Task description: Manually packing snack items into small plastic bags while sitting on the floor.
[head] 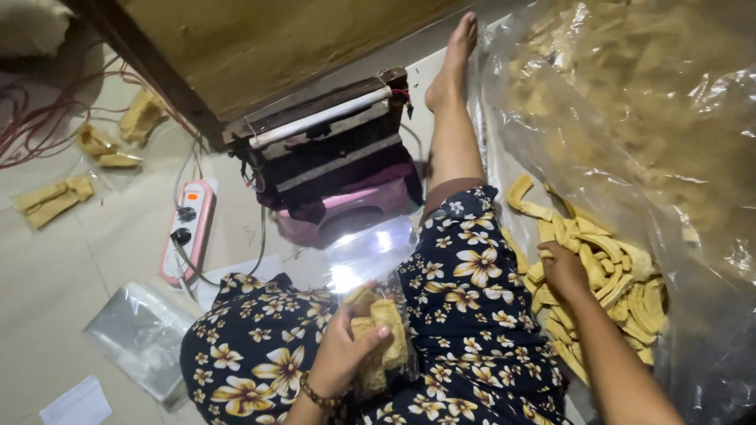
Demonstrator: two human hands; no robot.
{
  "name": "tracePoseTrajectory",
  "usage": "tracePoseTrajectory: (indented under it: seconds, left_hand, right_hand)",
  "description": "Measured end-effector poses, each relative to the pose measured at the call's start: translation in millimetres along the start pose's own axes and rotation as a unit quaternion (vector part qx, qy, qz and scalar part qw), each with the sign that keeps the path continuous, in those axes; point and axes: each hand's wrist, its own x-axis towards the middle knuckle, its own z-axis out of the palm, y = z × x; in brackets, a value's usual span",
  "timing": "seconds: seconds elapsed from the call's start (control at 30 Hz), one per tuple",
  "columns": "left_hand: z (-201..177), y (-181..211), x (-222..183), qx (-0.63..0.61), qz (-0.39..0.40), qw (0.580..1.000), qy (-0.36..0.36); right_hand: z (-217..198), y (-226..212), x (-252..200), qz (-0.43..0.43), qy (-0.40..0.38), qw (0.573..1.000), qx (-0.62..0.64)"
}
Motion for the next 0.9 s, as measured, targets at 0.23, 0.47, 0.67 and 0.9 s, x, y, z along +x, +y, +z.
tracePoseTrajectory:
  seconds: [0.23, 0.47, 0.67, 0.9]
  left_hand:
    - [7, -4, 2, -0.053, 0.062, 0.992, -0.098]
    - [26, 22, -3, 0.303, 0.134, 0.940, -0.083]
    - [21, 32, -13, 0.262, 0.192, 0.942, -0.089]
    - [19, 10, -3, 0.202, 0.239, 0.948, -0.065]
  right_hand:
    - [-21, -42, -16, 0.057, -0.002, 0.994, 0.097]
    - [-37, -127, -104, -0.366, -0.153, 0.870, 0.293]
    - [-53, -175, -157, -0.619, -0.265, 0.725, 0.145]
    - [-19, -188, -186, -0.684, -0.104, 0.720, -0.049]
